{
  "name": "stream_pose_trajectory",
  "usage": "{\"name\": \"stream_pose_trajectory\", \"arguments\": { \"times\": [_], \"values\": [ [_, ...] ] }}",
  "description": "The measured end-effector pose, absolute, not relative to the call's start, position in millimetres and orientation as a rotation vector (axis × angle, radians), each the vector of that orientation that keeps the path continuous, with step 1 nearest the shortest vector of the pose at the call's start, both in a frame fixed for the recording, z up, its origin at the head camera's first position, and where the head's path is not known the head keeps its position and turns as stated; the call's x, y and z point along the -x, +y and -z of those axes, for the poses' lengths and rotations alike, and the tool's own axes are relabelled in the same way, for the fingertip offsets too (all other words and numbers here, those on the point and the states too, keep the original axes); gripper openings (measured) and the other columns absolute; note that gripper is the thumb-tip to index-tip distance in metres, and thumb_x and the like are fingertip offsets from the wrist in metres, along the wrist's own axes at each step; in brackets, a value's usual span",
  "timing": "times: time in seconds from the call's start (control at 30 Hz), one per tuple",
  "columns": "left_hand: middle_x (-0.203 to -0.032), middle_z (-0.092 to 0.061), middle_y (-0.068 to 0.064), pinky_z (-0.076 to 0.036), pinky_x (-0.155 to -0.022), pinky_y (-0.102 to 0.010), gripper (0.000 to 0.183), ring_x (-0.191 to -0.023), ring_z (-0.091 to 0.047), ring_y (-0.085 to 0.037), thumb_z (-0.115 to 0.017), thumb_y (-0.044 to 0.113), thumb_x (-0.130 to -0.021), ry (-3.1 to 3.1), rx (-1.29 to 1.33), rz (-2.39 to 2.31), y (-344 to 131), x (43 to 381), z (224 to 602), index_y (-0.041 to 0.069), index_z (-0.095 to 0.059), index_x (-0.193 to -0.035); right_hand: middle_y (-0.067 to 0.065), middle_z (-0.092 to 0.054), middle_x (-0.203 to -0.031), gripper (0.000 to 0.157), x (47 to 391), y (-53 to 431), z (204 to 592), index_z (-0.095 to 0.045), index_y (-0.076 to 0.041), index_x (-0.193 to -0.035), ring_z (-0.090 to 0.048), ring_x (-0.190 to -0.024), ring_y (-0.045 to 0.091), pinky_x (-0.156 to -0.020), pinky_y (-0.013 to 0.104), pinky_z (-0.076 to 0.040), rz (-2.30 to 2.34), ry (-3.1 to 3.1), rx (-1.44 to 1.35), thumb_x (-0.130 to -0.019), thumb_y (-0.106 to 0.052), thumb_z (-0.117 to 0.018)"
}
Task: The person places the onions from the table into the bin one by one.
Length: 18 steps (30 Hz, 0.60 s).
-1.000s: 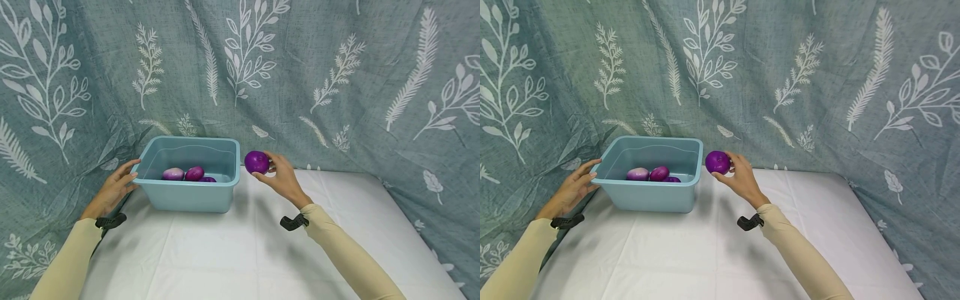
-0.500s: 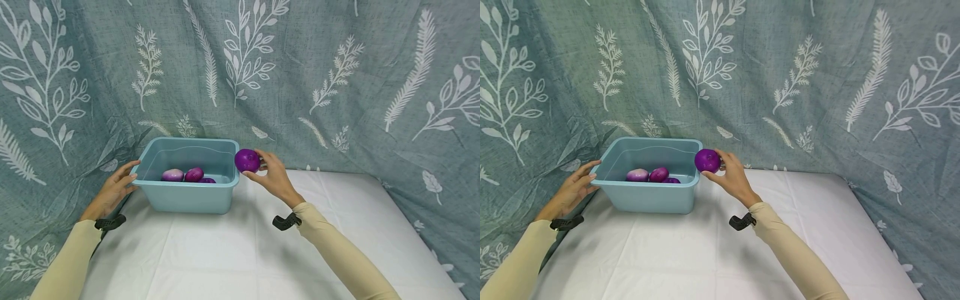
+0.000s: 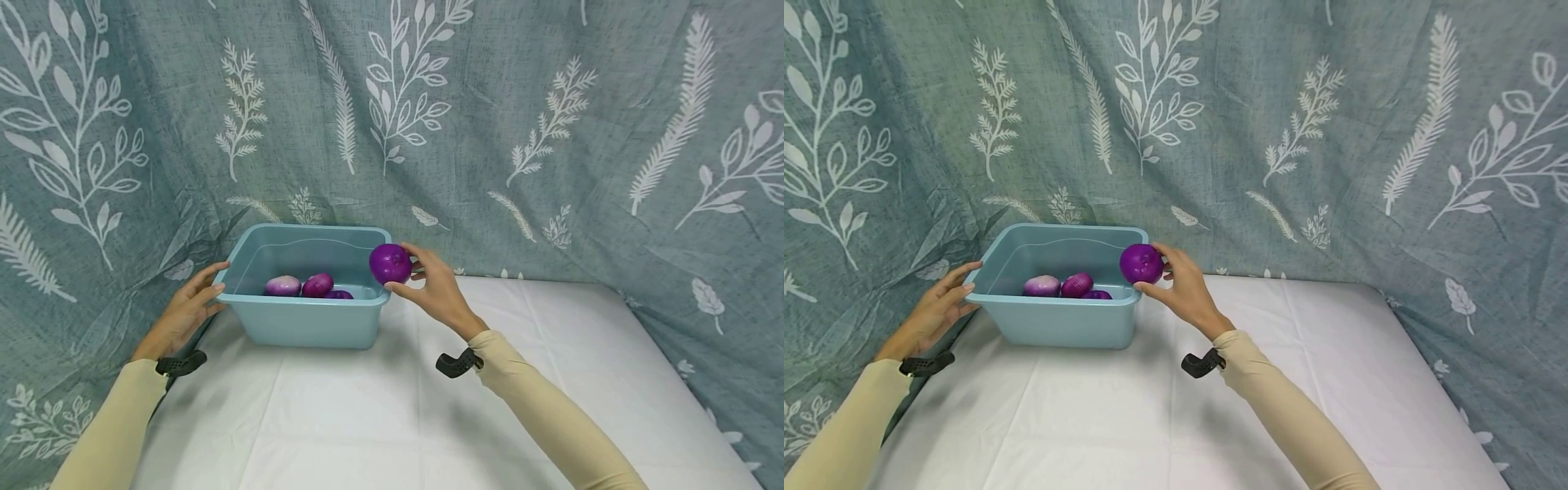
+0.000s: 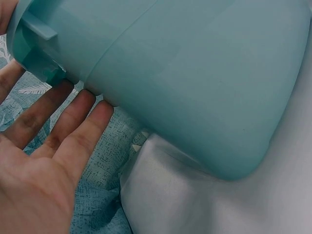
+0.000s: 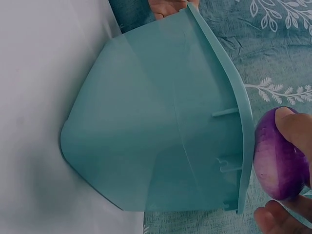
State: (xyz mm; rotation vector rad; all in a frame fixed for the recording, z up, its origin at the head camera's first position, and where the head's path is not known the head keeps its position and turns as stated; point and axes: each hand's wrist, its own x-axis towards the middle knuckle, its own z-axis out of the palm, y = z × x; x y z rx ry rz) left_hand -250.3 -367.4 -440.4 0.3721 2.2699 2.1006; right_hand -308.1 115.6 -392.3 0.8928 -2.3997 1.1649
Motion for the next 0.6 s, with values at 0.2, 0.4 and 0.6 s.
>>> {"name": "stream_pose_trajectory", "arguments": {
  "times": [0.2, 0.4, 0.6],
  "values": [
    [-0.173, 0.005, -0.006, -0.049, -0.097, -0.020, 0.058, -0.157, -0.003, -0.036, -0.050, 0.025, -0.112, 2.257, -0.355, -2.120, -366.5, 251.1, 440.9, 0.026, -0.027, -0.165, 0.009, -0.061, -0.132, 0.079, 307.7, 108.2, 391.3, -0.050, -0.009, -0.151, -0.066, -0.105, 0.019, -0.088, 0.034, -0.060, -1.167, -2.387, -0.940, -0.086, -0.031, -0.088],
    [-0.173, 0.003, -0.006, -0.049, -0.097, -0.019, 0.058, -0.157, -0.006, -0.035, -0.050, 0.026, -0.111, 2.264, -0.342, -2.116, -367.2, 251.0, 441.2, 0.026, -0.027, -0.165, 0.008, -0.062, -0.135, 0.077, 307.9, 99.8, 392.3, -0.050, -0.010, -0.151, -0.066, -0.105, 0.018, -0.089, 0.038, -0.060, -1.193, -2.413, -0.942, -0.086, -0.032, -0.087],
    [-0.173, 0.001, -0.005, -0.049, -0.098, -0.020, 0.058, -0.157, -0.007, -0.034, -0.050, 0.026, -0.111, 2.274, -0.344, -2.110, -367.7, 252.1, 442.1, 0.026, -0.027, -0.165, 0.005, -0.063, -0.136, 0.072, 305.4, 94.4, 393.3, -0.052, -0.014, -0.150, -0.066, -0.104, 0.018, -0.088, 0.031, -0.059, -1.182, -2.459, -0.933, -0.089, -0.034, -0.084]
  ]
}}
